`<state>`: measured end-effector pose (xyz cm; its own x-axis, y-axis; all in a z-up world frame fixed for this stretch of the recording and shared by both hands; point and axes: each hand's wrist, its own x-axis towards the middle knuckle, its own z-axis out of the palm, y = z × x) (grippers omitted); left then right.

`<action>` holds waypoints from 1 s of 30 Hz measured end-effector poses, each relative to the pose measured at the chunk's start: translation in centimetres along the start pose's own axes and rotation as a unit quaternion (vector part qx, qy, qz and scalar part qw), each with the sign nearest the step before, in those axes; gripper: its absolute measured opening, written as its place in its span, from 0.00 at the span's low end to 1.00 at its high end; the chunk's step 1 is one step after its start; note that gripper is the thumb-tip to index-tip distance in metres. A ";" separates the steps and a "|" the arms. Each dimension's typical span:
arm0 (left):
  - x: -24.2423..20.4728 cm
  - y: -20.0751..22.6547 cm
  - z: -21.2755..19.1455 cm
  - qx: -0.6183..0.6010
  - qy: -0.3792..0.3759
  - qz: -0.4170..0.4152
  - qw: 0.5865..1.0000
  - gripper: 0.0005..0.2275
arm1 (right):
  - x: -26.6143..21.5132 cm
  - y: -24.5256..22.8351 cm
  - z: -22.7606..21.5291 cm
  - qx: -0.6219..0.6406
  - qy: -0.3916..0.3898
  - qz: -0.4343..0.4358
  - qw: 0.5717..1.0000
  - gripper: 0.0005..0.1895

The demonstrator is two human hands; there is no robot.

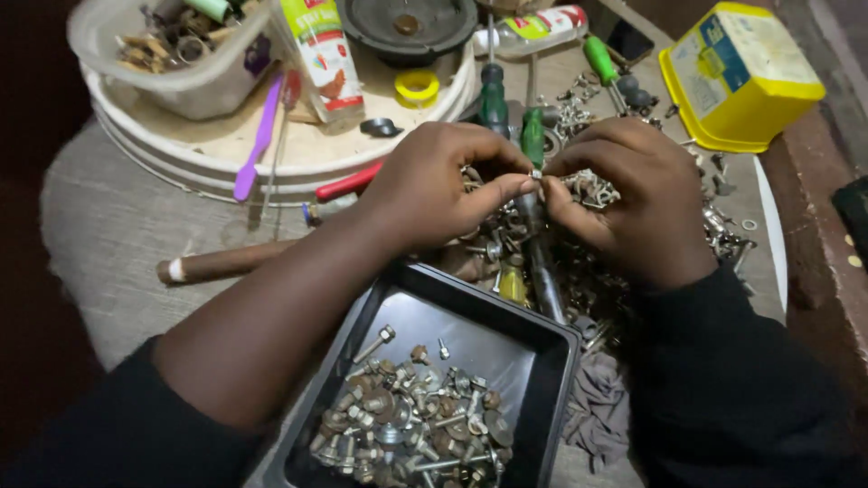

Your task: The person sorts through a large pile of mixed metal fasteners on a table, picking up individual items like bolts, nuts, and washers. They examine the items in their hands and place selected pieces into a black tray positioned in front of them.

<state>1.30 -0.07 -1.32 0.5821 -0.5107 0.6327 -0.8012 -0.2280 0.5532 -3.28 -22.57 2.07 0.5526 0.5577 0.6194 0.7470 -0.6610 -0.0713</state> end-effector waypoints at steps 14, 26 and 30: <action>0.1 1.2 -0.4 -0.049 -0.015 -0.049 0.997 0.05 | -0.4 -1.3 0.1 0.049 0.019 0.031 0.998 0.05; 0.1 0.9 -0.8 0.097 -0.005 0.108 0.989 0.03 | -0.2 -1.7 0.9 0.162 -0.041 0.128 0.978 0.07; 0.2 1.5 -1.6 0.211 0.034 0.214 0.953 0.05 | -0.5 -1.7 1.7 0.254 -0.018 0.157 0.954 0.10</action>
<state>0.46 0.81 0.53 0.1851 -0.5807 0.7928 -0.9437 -0.3301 -0.0214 -4.23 -20.86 0.54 0.7836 0.3960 0.4786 0.6209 -0.4737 -0.6246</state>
